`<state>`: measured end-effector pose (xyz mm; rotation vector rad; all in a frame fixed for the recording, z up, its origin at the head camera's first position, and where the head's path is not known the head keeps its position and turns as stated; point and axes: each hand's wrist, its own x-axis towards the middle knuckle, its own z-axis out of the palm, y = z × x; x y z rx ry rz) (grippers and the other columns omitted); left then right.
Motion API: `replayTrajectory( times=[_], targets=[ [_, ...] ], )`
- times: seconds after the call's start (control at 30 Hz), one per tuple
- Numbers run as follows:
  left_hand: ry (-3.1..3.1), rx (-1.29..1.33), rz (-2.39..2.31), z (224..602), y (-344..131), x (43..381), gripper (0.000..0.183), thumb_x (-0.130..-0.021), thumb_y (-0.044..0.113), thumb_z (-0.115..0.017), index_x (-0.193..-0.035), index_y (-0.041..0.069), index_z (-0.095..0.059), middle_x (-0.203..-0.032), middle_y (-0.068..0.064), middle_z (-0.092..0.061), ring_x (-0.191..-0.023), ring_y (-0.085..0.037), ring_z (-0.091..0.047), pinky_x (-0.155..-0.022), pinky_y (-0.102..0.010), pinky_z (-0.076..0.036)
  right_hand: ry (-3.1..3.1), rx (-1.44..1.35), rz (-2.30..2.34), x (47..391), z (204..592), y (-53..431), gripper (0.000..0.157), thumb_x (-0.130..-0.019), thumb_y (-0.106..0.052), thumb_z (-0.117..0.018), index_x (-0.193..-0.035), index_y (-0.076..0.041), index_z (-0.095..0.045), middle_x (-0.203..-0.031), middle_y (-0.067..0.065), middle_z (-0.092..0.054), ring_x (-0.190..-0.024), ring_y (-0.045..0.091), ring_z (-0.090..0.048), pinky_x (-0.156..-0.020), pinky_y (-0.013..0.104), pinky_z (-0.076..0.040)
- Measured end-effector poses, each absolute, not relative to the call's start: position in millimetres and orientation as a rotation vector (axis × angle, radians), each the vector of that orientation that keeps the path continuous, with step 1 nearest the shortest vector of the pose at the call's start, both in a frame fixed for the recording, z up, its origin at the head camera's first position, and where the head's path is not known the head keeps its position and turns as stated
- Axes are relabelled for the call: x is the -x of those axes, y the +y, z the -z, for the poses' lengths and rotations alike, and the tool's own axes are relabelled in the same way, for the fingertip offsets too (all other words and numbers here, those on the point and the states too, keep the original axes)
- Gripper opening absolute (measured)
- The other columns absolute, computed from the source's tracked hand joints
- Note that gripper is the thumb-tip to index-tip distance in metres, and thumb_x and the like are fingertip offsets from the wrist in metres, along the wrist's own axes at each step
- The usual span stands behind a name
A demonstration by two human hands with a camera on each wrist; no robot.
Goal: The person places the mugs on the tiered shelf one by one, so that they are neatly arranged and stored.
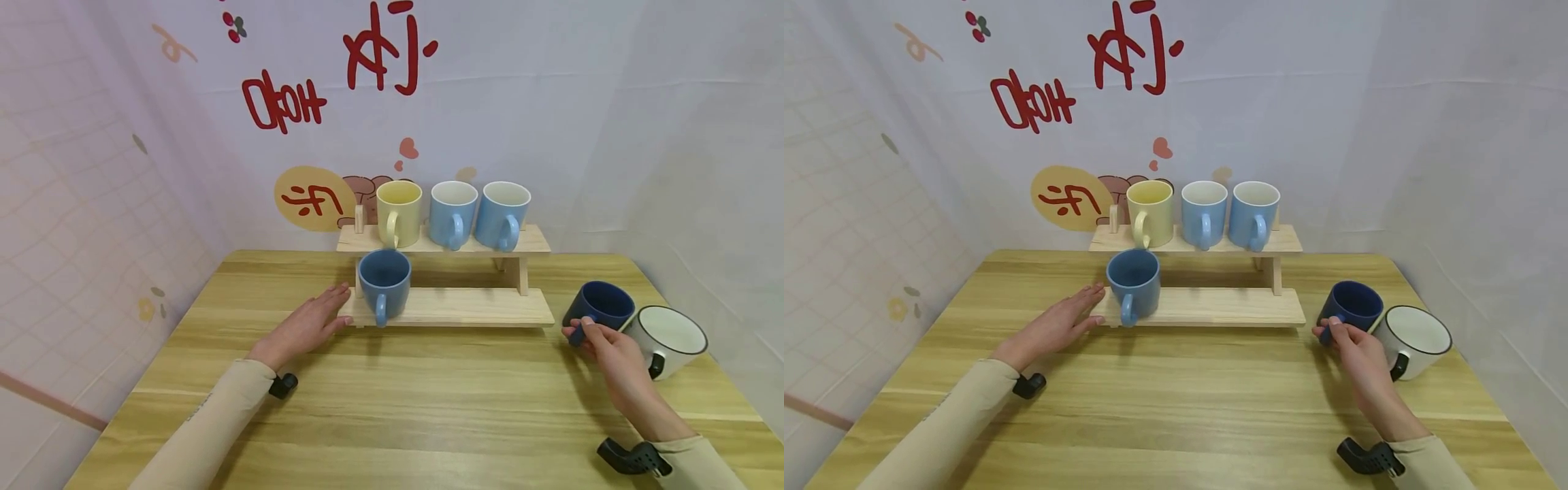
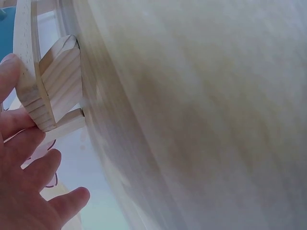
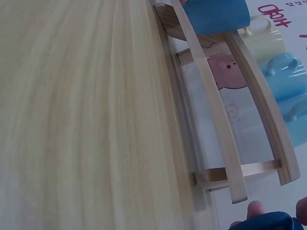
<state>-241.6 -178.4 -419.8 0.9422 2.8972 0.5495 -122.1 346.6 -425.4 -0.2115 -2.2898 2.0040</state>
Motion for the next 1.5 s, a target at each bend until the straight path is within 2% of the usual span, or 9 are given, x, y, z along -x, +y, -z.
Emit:
replayTrajectory(
  times=[0.13,0.33,0.6,0.73,0.93,1.17,1.27,1.5],
  targets=[
    [2.893,-0.917,-0.550,417.8,-178.1,241.6,0.068,-0.107,0.044,-0.054,-0.159,0.003,-0.038,-0.168,-0.012,-0.030,-0.153,-0.036,-0.029,-0.117,-0.065,-0.031,-2.336,0.254,-1.897,122.1,426.9,345.0,0.065,-0.111,-0.037,-0.048,-0.135,0.023,-0.050,-0.099,-0.017,-0.075,-0.096,-0.012,-0.066,-0.083,0.007,-0.051],
    [2.883,-0.882,-0.542,416.3,-177.8,241.4,0.069,-0.107,0.047,-0.053,-0.160,0.006,-0.037,-0.169,-0.009,-0.028,-0.153,-0.036,-0.030,-0.119,-0.062,-0.030,-2.449,0.349,-1.628,118.9,429.8,343.5,0.063,-0.111,-0.042,-0.043,-0.136,0.014,-0.055,-0.098,-0.016,-0.076,-0.100,-0.020,-0.056,-0.082,0.004,-0.047],
    [2.882,-0.882,-0.544,413.3,-177.9,240.0,0.071,-0.106,0.050,-0.053,-0.161,0.008,-0.036,-0.169,-0.008,-0.027,-0.154,-0.034,-0.029,-0.120,-0.058,-0.031,-2.385,0.381,-1.527,114.1,423.9,340.9,0.051,-0.110,-0.043,-0.046,-0.126,0.002,-0.067,-0.095,-0.024,-0.073,-0.109,-0.014,-0.049,-0.081,0.002,-0.040],
    [2.899,-0.878,-0.560,409.7,-178.3,241.0,0.071,-0.106,0.048,-0.055,-0.161,0.008,-0.037,-0.169,-0.007,-0.028,-0.154,-0.032,-0.030,-0.121,-0.055,-0.031,-2.278,0.296,-1.590,113.3,412.8,341.4,0.043,-0.110,-0.037,-0.050,-0.121,0.000,-0.069,-0.093,-0.022,-0.074,-0.107,-0.011,-0.056,-0.084,0.003,-0.042],
    [2.892,-0.867,-0.553,408.8,-178.1,243.3,0.070,-0.106,0.047,-0.055,-0.161,0.008,-0.037,-0.170,-0.007,-0.027,-0.154,-0.033,-0.028,-0.121,-0.058,-0.029,-1.980,0.143,-1.903,111.1,399.6,338.0,0.027,-0.106,-0.026,-0.060,-0.112,-0.004,-0.074,-0.090,-0.008,-0.078,-0.099,-0.004,-0.068,-0.087,0.005,-0.046],
    [2.886,-0.889,-0.565,414.8,-177.4,244.1,0.070,-0.106,0.045,-0.058,-0.160,0.005,-0.038,-0.169,-0.011,-0.029,-0.153,-0.036,-0.030,-0.119,-0.060,-0.031,-1.900,0.012,-1.982,105.4,390.0,321.9,0.029,-0.107,-0.019,-0.058,-0.114,0.006,-0.070,-0.089,-0.002,-0.077,-0.095,0.004,-0.071,-0.092,0.008,-0.047],
    [2.875,-0.886,-0.573,416.6,-177.5,243.7,0.070,-0.106,0.045,-0.057,-0.160,0.005,-0.037,-0.169,-0.011,-0.028,-0.153,-0.037,-0.030,-0.119,-0.060,-0.032,-1.902,-0.032,-1.988,103.2,387.9,313.8,0.028,-0.108,-0.018,-0.056,-0.113,0.006,-0.069,-0.088,-0.001,-0.076,-0.096,0.006,-0.070,-0.095,0.010,-0.045],
    [2.845,-0.852,-0.623,419.1,-178.4,243.6,0.071,-0.106,0.047,-0.056,-0.161,0.007,-0.036,-0.169,-0.011,-0.027,-0.154,-0.032,-0.028,-0.121,-0.053,-0.030,-1.878,-0.117,-1.978,101.4,382.8,294.8,0.024,-0.108,-0.008,-0.054,-0.106,0.009,-0.070,-0.085,0.002,-0.075,-0.093,0.010,-0.070,-0.096,0.015,-0.045]
  ],
)
